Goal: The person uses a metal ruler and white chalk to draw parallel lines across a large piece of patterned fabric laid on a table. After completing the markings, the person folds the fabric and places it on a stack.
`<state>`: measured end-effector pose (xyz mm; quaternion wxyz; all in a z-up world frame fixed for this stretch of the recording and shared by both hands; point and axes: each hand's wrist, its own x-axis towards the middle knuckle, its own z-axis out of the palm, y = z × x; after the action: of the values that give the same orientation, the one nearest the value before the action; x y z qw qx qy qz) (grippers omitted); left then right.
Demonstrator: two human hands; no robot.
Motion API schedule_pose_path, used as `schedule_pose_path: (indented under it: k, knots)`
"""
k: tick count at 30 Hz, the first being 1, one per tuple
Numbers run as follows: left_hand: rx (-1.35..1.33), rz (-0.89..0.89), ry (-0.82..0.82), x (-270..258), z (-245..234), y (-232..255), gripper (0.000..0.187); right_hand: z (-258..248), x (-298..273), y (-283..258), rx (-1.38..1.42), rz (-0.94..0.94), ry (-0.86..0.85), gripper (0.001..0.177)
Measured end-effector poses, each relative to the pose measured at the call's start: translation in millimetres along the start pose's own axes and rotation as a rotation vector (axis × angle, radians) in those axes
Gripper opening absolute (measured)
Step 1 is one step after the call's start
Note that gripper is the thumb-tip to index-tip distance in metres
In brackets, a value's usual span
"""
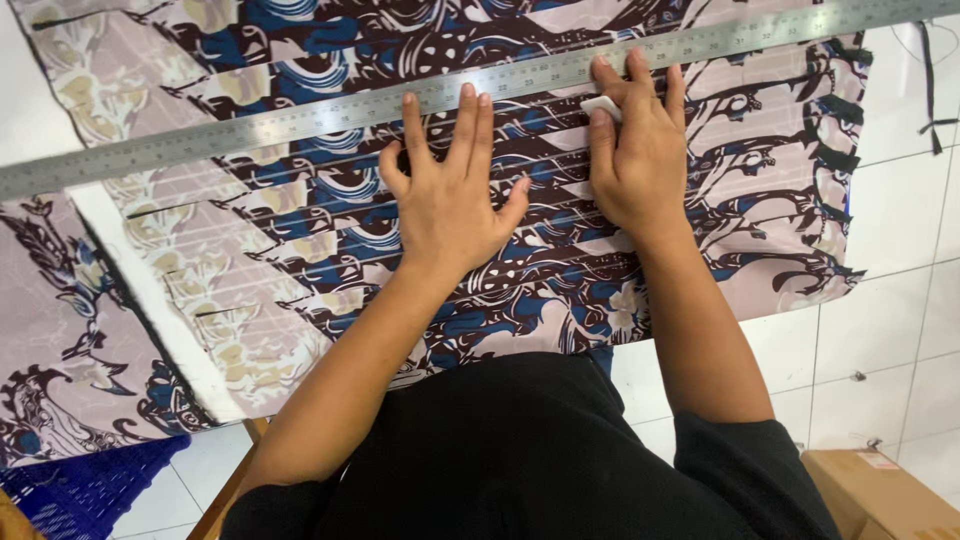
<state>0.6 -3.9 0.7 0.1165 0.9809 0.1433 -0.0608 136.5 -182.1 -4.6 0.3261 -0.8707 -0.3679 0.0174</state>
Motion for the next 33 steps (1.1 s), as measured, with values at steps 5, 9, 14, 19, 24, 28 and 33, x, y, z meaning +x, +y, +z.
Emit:
schedule_pose_path:
  k: [5, 9, 14, 19, 24, 28, 33]
  knots:
    - [0.033, 0.031, 0.080, 0.2, 1.5, -1.9, 0.086, 0.9, 2.1, -1.9, 0.003, -0.034, -0.002, 0.024]
    - [0.006, 0.034, 0.076, -1.9, 1.5, 0.9, 0.086, -2.5, 7.4, -12.0, -0.069, -0.096, 0.065, 0.015]
    - [-0.021, 0.042, 0.109, -2.5, -0.8, -1.4, 0.086, 7.9, 43.9, -37.0, 0.135, -0.200, -0.027, 0.011]
    - [-0.054, 0.043, 0.154, -1.2, -3.1, -0.4, 0.082, 31.4, 91.8, -45.7, 0.063, -0.414, -0.068, 0.014]
    - [-0.056, 0.060, 0.173, -3.5, -0.4, -1.9, 0.078, 45.4, 99.9, -45.7, -0.168, -0.538, -0.079, 0.029]
    - [-0.052, 0.067, 0.172, -1.2, 0.3, -0.9, 0.075, 46.4, 100.3, -44.2, -0.129, -0.486, -0.096, 0.021]
    - [0.033, 0.095, 0.171, -2.3, -2.7, -0.8, 0.078, 44.5, 95.4, -37.8, -0.106, -0.440, -0.107, 0.019]
